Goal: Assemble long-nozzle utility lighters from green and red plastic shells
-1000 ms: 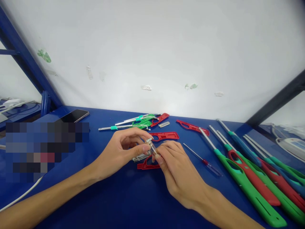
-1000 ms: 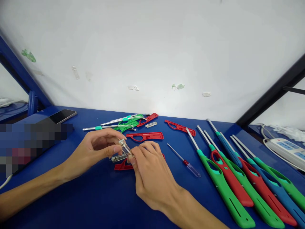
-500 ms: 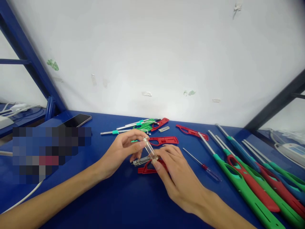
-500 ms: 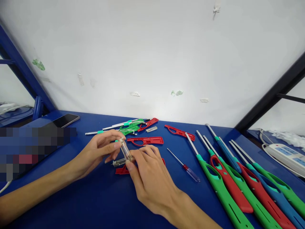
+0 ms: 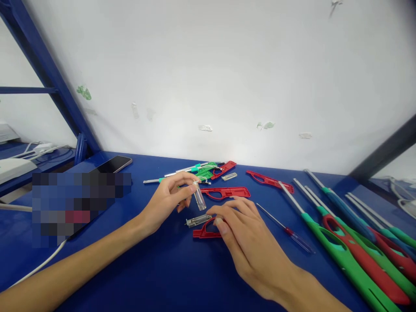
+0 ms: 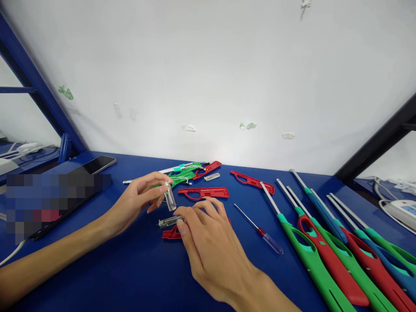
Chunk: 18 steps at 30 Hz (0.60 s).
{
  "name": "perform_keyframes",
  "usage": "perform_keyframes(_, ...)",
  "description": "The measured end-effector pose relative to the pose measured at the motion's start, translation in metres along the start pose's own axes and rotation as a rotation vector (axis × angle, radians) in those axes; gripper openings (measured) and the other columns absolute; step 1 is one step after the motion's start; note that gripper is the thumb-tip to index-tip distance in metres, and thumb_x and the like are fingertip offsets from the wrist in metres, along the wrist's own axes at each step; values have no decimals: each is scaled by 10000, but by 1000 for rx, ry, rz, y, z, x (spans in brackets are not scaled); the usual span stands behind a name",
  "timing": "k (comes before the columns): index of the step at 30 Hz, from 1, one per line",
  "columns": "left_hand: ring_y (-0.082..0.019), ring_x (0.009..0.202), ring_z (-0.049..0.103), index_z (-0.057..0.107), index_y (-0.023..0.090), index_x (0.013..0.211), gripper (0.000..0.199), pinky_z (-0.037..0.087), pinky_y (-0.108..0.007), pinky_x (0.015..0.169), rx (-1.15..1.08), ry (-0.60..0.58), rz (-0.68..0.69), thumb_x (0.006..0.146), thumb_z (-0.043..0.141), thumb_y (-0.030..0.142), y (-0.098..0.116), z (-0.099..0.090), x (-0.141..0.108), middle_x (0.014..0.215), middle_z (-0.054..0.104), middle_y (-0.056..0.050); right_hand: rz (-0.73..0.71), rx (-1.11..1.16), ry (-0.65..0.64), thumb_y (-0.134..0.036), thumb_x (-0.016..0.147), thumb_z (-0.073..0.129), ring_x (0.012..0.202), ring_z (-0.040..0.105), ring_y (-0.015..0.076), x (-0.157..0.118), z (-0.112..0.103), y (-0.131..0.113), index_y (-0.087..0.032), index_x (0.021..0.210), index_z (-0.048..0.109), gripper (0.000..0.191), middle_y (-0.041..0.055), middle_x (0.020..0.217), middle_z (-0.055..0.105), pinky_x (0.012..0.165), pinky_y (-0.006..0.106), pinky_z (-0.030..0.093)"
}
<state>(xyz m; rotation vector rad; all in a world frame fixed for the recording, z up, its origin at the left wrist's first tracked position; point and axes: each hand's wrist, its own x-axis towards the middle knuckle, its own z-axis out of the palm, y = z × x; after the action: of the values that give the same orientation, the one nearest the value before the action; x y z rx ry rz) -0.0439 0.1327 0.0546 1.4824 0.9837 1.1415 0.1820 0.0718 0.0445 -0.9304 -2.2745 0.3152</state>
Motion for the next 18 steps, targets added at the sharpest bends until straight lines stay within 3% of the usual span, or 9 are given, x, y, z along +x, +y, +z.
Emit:
perform_keyframes(8,-72,592,528,709,181,1053,310,426,-206,507,176,20,90,927,768,458,1,2,-1,939,648,-5,42,-53,-33,-193,1144,389,1037,563,229,1,-1,2,-250,1126,612,230,15,1061,721,996,461,378)
perform_keyframes(18,-77,544,488,729,174,1086,264,377,-211,477,229,52,105,927,743,384,0,2,-3,817,629,12,54,-92,-30,-209,1149,385,1029,554,226,1,1,5,-237,1083,638,263,17,1002,703,1020,480,361)
